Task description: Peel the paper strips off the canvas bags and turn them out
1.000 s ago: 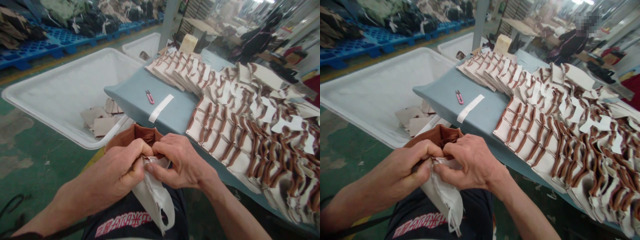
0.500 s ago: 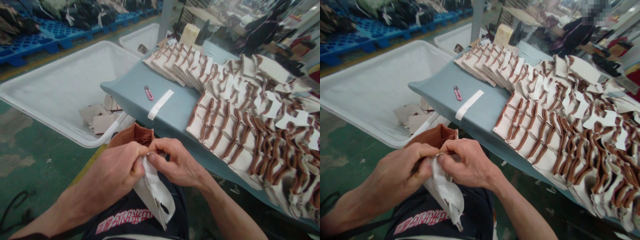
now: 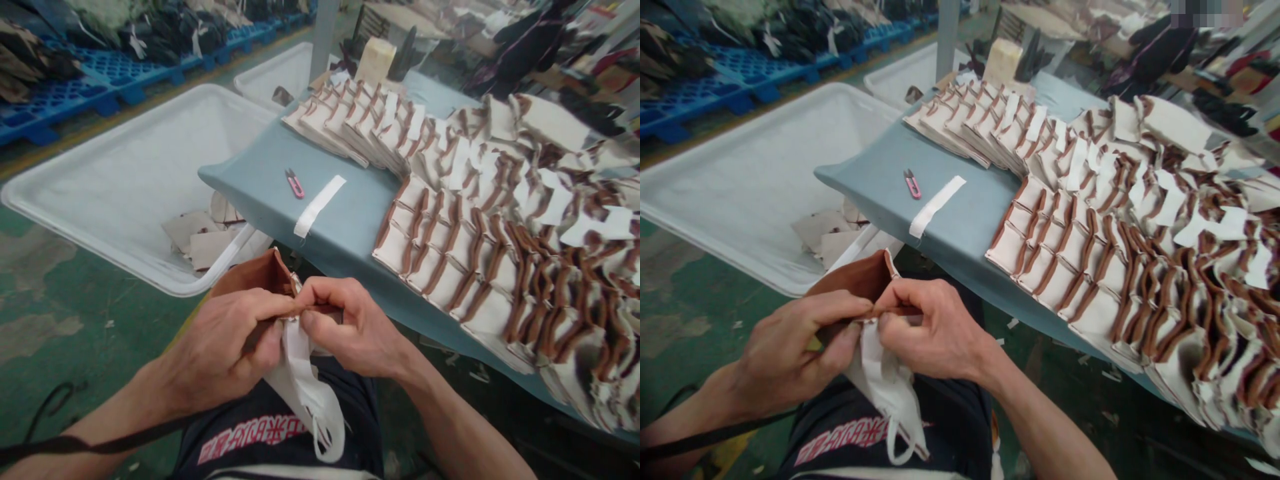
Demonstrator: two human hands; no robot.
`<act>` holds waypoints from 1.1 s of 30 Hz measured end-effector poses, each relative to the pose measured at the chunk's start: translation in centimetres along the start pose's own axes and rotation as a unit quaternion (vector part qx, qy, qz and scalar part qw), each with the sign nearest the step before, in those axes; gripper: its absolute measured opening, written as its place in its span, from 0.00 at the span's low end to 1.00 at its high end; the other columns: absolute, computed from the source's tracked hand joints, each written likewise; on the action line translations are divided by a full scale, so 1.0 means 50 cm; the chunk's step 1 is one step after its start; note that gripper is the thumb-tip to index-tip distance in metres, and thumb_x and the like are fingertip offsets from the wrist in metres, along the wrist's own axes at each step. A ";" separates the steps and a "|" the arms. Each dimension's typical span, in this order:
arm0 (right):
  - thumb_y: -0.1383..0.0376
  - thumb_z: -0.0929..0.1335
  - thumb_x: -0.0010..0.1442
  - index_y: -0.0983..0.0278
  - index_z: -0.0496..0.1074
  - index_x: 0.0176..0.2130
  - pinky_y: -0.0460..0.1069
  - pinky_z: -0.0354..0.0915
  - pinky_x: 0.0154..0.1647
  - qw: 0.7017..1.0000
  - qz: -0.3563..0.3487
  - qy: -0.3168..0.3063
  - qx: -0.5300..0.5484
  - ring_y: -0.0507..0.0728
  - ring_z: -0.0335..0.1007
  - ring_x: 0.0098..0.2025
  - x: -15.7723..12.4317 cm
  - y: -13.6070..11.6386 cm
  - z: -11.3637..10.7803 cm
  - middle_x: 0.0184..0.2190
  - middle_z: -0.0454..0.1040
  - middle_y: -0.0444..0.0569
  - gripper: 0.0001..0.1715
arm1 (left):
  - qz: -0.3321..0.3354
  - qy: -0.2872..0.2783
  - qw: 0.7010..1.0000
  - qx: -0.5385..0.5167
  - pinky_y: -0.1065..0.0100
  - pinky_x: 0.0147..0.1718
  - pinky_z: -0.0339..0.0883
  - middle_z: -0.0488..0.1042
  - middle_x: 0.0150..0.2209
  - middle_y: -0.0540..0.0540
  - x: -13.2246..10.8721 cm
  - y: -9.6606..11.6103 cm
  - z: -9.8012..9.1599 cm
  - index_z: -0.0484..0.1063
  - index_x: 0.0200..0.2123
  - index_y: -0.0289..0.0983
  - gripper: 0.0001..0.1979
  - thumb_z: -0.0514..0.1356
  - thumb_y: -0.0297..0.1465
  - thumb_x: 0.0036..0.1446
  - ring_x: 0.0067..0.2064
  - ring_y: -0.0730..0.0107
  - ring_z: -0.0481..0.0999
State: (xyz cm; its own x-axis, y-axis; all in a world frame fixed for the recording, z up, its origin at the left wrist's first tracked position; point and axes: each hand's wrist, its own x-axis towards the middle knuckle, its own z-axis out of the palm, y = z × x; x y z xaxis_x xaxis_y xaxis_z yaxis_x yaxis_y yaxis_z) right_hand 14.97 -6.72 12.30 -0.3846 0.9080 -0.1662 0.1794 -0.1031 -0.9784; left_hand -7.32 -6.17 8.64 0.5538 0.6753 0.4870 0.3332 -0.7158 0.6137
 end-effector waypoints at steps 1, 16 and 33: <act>0.66 0.66 0.55 0.61 0.73 0.31 0.47 0.58 0.29 0.997 -0.043 0.014 -0.066 0.51 0.61 0.26 -0.005 -0.003 -0.005 0.25 0.70 0.40 0.05 | -0.037 -0.002 0.999 -0.022 0.67 0.45 0.80 0.88 0.45 0.48 0.006 0.008 -0.009 0.76 0.57 0.45 0.20 0.61 0.23 0.66 0.41 0.63 0.88; 0.71 0.69 0.69 0.61 0.77 0.36 0.48 0.62 0.33 0.934 -0.238 0.026 -0.265 0.52 0.71 0.28 -0.032 0.009 -0.012 0.27 0.78 0.43 0.09 | 0.110 -0.081 0.988 0.075 0.58 0.27 0.46 0.61 0.22 0.54 0.013 -0.047 -0.043 0.61 0.25 0.42 0.28 0.51 0.40 0.83 0.24 0.69 0.57; 0.60 0.69 0.80 0.61 0.76 0.36 0.47 0.65 0.40 0.945 -0.227 -0.069 -0.224 0.53 0.73 0.33 -0.029 0.004 -0.046 0.31 0.81 0.44 0.18 | 0.035 -0.180 0.981 -0.056 0.71 0.24 0.54 0.66 0.21 0.57 0.052 -0.002 -0.058 0.66 0.26 0.39 0.24 0.53 0.31 0.81 0.22 0.77 0.64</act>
State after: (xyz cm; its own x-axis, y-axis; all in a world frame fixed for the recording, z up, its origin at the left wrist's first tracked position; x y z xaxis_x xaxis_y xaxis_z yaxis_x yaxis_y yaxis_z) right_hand 17.63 -7.13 12.63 -0.6225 0.7528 0.2140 0.3213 0.4951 -0.8073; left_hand -8.12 -3.82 11.68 0.8131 0.5035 0.2922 0.2093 -0.7212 0.6604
